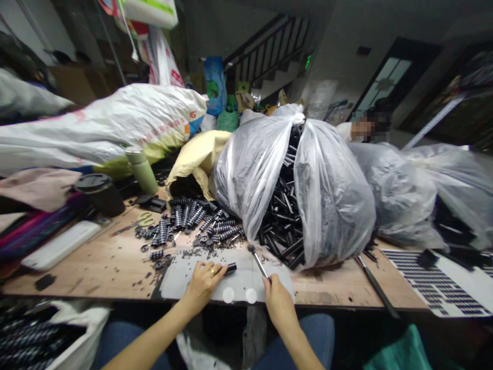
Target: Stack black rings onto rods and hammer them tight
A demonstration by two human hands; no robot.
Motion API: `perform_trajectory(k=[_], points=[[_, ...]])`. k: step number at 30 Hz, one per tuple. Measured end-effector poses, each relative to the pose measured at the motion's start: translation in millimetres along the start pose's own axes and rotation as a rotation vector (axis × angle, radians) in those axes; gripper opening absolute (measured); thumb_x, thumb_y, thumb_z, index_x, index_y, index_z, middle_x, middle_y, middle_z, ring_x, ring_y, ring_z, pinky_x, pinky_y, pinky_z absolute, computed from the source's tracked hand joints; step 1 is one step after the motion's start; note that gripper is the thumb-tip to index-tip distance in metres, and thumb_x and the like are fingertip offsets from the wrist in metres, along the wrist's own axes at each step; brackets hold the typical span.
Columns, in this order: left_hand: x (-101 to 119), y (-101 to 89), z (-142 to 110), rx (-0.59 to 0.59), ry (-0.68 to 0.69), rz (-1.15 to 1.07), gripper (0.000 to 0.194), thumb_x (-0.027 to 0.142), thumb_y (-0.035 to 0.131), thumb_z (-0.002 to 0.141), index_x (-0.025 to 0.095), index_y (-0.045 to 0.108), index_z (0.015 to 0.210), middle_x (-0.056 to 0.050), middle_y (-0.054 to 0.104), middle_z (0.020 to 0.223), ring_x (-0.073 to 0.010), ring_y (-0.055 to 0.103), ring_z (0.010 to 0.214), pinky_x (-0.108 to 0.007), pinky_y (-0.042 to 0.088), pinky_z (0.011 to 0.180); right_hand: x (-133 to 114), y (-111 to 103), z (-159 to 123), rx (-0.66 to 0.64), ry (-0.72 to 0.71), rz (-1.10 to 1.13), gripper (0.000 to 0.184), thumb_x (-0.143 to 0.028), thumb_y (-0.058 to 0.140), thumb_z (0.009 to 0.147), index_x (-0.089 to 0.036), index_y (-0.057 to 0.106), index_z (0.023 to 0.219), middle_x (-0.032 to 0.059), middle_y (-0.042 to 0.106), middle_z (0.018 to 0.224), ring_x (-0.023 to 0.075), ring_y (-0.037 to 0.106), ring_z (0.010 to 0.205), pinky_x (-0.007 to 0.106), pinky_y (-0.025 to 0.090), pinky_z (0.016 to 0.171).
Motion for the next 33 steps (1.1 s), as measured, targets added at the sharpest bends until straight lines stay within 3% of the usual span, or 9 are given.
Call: perform_trajectory(k=[3,7,10,14,18,24,27,30,33], points=[[-1.1,4.0,0.0,0.001,-0.016,0.003,0.034,0.007,0.042,0.083,0.02,0.051,0.114,-0.006,0.061,0.097,-0.0192,0.052,0.089,-0.041,0.035,0.081,-15.1,1.9,-14.2,-0.055,-0.077,0.216,0.034,-0.037,0.016,0.092,-0.022,0.042,0.076,0.0012,0.059,0.061,0.0164,0.06,0.059,0.023,0.037,0.053],[2.9,10.7,0.0,-0.024,-0.052,0.036,0.034,0.009,0.038,0.085,0.02,0.051,0.114,-0.006,0.062,0.1,-0.0203,0.053,0.093,-0.041,0.035,0.082,-30.0,4.8,-23.7,-0.137,-0.072,0.15,0.043,-0.044,0.009,0.09,-0.022,0.041,0.072,0.0025,0.057,0.052,0.0198,0.059,0.05,0.025,0.032,0.046],[14.4,13.2,0.9,-0.014,-0.079,0.062,0.035,0.018,0.036,0.087,0.013,0.046,0.12,-0.01,0.057,0.114,-0.0227,0.046,0.11,-0.044,0.03,0.092,-46.1,-13.4,-23.8,-0.06,-0.113,0.242,0.042,-0.045,0.01,0.09,-0.022,0.04,0.071,0.0014,0.055,0.051,0.0182,0.057,0.048,0.024,0.032,0.046],[34.1,18.4,-1.4,-0.048,-0.039,0.007,0.058,0.04,0.038,0.084,0.005,0.032,0.13,-0.016,0.038,0.134,-0.0263,0.026,0.127,-0.043,0.018,0.103,-78.1,-46.2,-28.4,0.063,-0.226,0.435,0.037,-0.042,0.017,0.091,-0.022,0.041,0.072,-0.0008,0.053,0.053,0.0139,0.052,0.045,0.022,0.034,0.045],[40.0,26.6,-8.2,-0.078,-0.053,-0.097,0.063,0.036,0.037,0.081,0.0,0.027,0.132,-0.021,0.036,0.134,-0.029,0.024,0.128,-0.044,0.019,0.103,-94.9,-37.8,-36.6,0.056,-0.293,0.479,0.036,-0.037,0.017,0.091,-0.022,0.045,0.075,0.0007,0.056,0.056,0.0131,0.054,0.046,0.021,0.035,0.045],[33.7,31.5,-8.9,-0.081,-0.045,-0.146,0.064,0.03,0.038,0.079,0.0,0.023,0.133,-0.021,0.03,0.137,-0.0311,0.023,0.128,-0.045,0.024,0.101,-91.2,10.9,-41.5,-0.187,-0.302,0.054,0.038,-0.035,0.019,0.091,-0.022,0.05,0.075,0.0039,0.064,0.056,0.02,0.06,0.046,0.025,0.027,0.041],[30.8,29.0,-1.3,-0.069,-0.076,-0.16,0.055,0.023,0.041,0.078,0.001,0.034,0.128,-0.022,0.043,0.127,-0.0306,0.037,0.119,-0.045,0.034,0.094,-84.6,6.2,-36.4,-0.128,-0.273,0.096,0.038,-0.037,0.016,0.092,-0.023,0.047,0.075,0.0015,0.063,0.058,0.0193,0.063,0.052,0.025,0.03,0.045],[32.4,20.8,4.6,-0.102,-0.19,-0.174,0.038,0.008,0.037,0.078,0.009,0.05,0.114,-0.015,0.06,0.1,-0.0236,0.054,0.095,-0.038,0.044,0.08,-66.9,-4.2,-23.4,-0.044,-0.198,0.126,0.041,-0.042,0.013,0.092,-0.024,0.044,0.073,0.0002,0.061,0.056,0.0186,0.062,0.053,0.025,0.032,0.047],[30.2,6.2,8.6,-0.12,-0.216,-0.233,0.029,0.01,0.039,0.081,0.016,0.056,0.104,-0.007,0.06,0.084,-0.0192,0.055,0.08,-0.03,0.047,0.07,-37.8,-5.0,-7.6,-0.019,-0.132,0.042,0.041,-0.046,0.014,0.091,-0.024,0.043,0.072,0.0007,0.061,0.056,0.0194,0.062,0.053,0.025,0.032,0.046]])
Point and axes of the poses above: each hand's wrist, its own z-axis towards the middle knuckle, its own y-axis out of the palm, x = y × z, the point moved 3 cm from there along z, towards the middle knuckle
